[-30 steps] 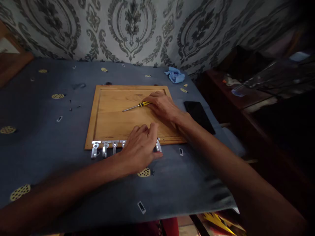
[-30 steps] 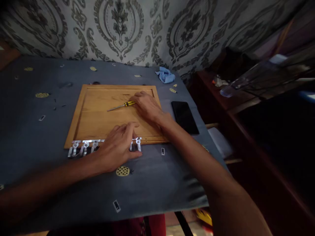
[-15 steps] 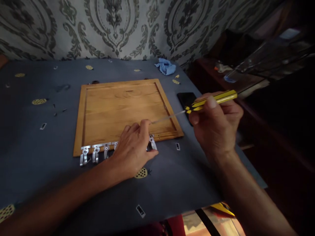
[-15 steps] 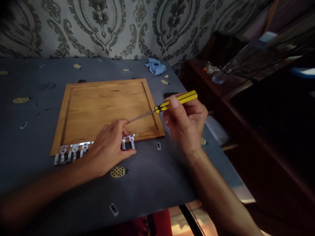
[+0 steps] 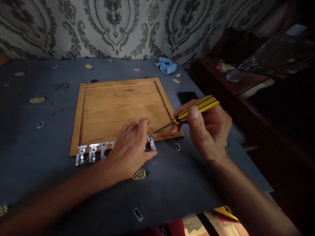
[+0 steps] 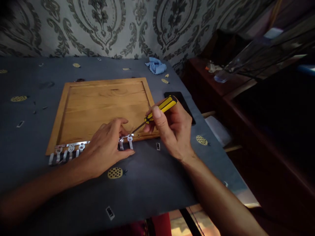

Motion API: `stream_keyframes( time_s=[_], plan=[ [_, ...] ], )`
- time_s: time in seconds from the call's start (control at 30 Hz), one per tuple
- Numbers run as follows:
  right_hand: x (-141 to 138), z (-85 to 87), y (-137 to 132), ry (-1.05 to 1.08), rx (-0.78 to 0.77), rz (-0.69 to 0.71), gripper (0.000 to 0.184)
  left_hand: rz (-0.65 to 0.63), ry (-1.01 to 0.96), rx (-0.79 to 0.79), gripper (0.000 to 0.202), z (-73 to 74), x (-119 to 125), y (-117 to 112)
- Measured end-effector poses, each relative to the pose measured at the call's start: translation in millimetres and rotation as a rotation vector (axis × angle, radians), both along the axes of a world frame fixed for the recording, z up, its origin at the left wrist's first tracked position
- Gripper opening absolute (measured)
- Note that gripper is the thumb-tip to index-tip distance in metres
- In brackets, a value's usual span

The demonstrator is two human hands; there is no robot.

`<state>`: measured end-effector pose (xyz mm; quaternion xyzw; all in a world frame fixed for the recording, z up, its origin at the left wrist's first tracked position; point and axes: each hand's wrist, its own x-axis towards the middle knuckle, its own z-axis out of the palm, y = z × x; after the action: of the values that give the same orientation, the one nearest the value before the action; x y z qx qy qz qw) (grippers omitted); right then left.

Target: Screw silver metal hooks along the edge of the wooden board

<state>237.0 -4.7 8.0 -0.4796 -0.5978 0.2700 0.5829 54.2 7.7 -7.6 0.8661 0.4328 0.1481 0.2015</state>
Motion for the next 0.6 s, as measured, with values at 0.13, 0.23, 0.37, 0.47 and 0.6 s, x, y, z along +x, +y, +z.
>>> stream_keyframes(
  time_s=[0.13, 0.23, 0.37, 0.47, 0.6],
  plan=[
    [1.1, -2.6, 0.5, 0.008, -0.001, 0.040, 0.024, 0.006, 0.012, -0.011, 0.070, 0.1, 0.6, 0.2],
    [2.3, -5.1, 1.2, -0.005, 0.001, 0.048, 0.022, 0.002, 0.016, -0.026, 0.069, 0.9, 0.7, 0.5],
    [2.8, -7.5, 2.7, -0.016, -0.014, 0.057, 0.019, 0.011, 0.020, -0.040, 0.070, 1.8, 0.4, 0.7],
    [1.5, -7.3, 3.2, -0.006, -0.019, 0.076, 0.020, 0.010, 0.012, -0.040, 0.070, 1.1, -0.2, 0.7],
    [-2.2, -5.2, 1.9, 0.013, -0.015, 0.060, 0.020, 0.003, 0.005, -0.033, 0.069, -0.5, 0.1, 0.9]
  ],
)
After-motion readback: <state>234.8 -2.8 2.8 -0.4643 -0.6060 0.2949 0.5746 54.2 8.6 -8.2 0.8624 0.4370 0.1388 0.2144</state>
